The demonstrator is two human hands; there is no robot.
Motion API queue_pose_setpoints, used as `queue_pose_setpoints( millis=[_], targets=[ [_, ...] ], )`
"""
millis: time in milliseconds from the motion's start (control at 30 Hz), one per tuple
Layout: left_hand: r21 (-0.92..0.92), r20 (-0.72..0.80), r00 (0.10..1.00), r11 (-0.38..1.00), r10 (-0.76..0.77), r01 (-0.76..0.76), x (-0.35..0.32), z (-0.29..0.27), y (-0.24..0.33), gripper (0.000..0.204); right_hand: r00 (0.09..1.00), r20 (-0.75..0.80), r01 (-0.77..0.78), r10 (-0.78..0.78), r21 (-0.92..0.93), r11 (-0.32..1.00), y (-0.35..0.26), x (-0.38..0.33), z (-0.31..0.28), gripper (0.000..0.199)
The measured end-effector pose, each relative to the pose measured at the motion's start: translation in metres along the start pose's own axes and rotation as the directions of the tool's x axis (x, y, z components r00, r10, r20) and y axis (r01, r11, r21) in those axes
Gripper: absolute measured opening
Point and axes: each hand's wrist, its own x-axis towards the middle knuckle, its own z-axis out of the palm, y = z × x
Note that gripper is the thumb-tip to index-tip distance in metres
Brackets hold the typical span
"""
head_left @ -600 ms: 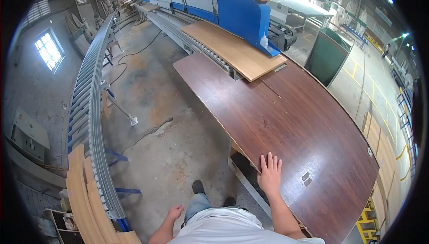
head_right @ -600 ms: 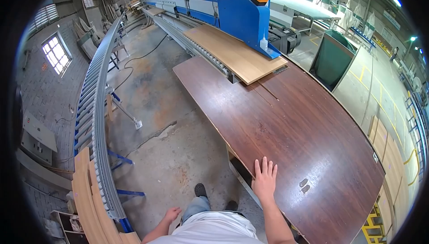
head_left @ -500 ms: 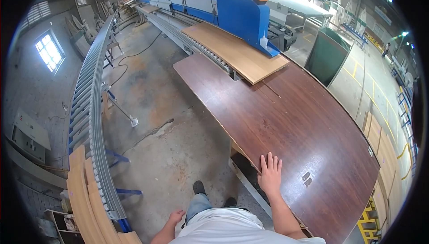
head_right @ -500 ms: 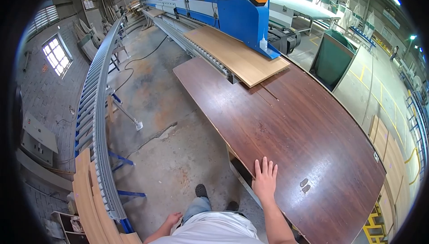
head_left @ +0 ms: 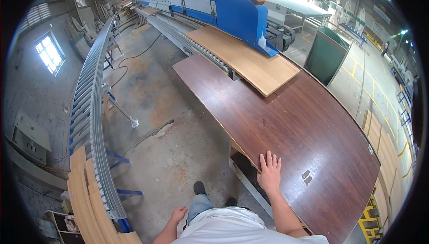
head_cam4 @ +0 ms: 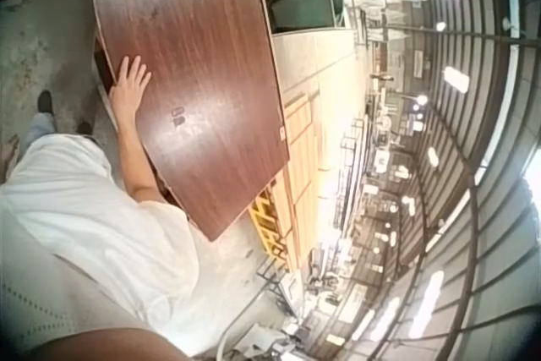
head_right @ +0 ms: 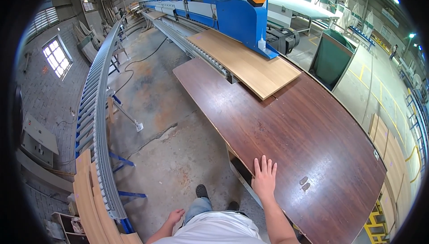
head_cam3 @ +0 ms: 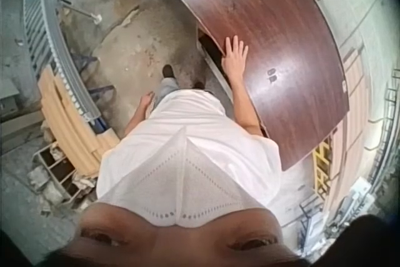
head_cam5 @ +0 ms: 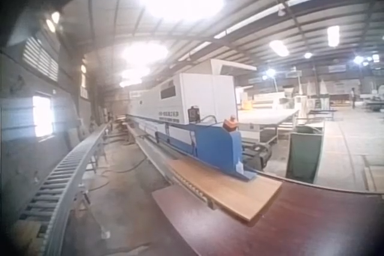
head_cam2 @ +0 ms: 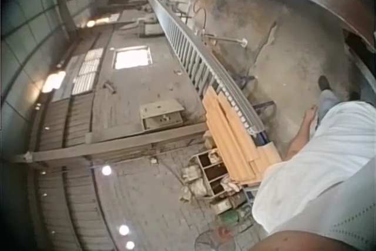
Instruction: Moving large wooden furniture panels from a processing machine to a roller conveyor belt.
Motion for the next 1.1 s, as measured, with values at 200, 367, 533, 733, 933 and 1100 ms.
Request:
queue_pose_setpoints(
  millis=[200,367,533,733,933,1100],
  targets=[
    [0.000,0.016,1.000,1.000,-0.004,0.004,-0.001,0.003,-0.003,0.048,1.000,-0.018,0.007,-0.007,0.013,1.000,0.002,-0.001,0.001,0.073],
    [-0.042,0.040,0.997,0.997,-0.070,0.071,-0.009,0.004,-0.008,0.049,1.000,-0.009,0.004,-0.004,0.017,1.000,0.003,-0.003,-0.001,0.072],
    [-0.082,0.029,0.997,0.994,-0.071,0.073,-0.007,0.004,-0.023,0.048,1.000,-0.014,0.009,-0.009,0.031,0.999,0.002,-0.002,-0.003,0.072],
    [-0.054,0.016,0.999,0.998,-0.037,0.038,-0.006,0.005,-0.013,0.045,1.000,0.005,0.006,-0.007,0.031,1.000,0.002,-0.002,-0.002,0.074],
    [-0.054,0.028,1.000,0.998,-0.014,0.015,-0.005,0.005,-0.002,0.046,1.000,0.013,0.009,-0.009,0.040,0.999,0.004,-0.002,0.000,0.075],
    [-0.039,0.038,0.999,0.999,0.007,-0.005,-0.002,0.004,-0.003,0.047,1.000,0.015,0.010,-0.011,0.042,0.999,0.004,-0.002,-0.002,0.073]
  ],
)
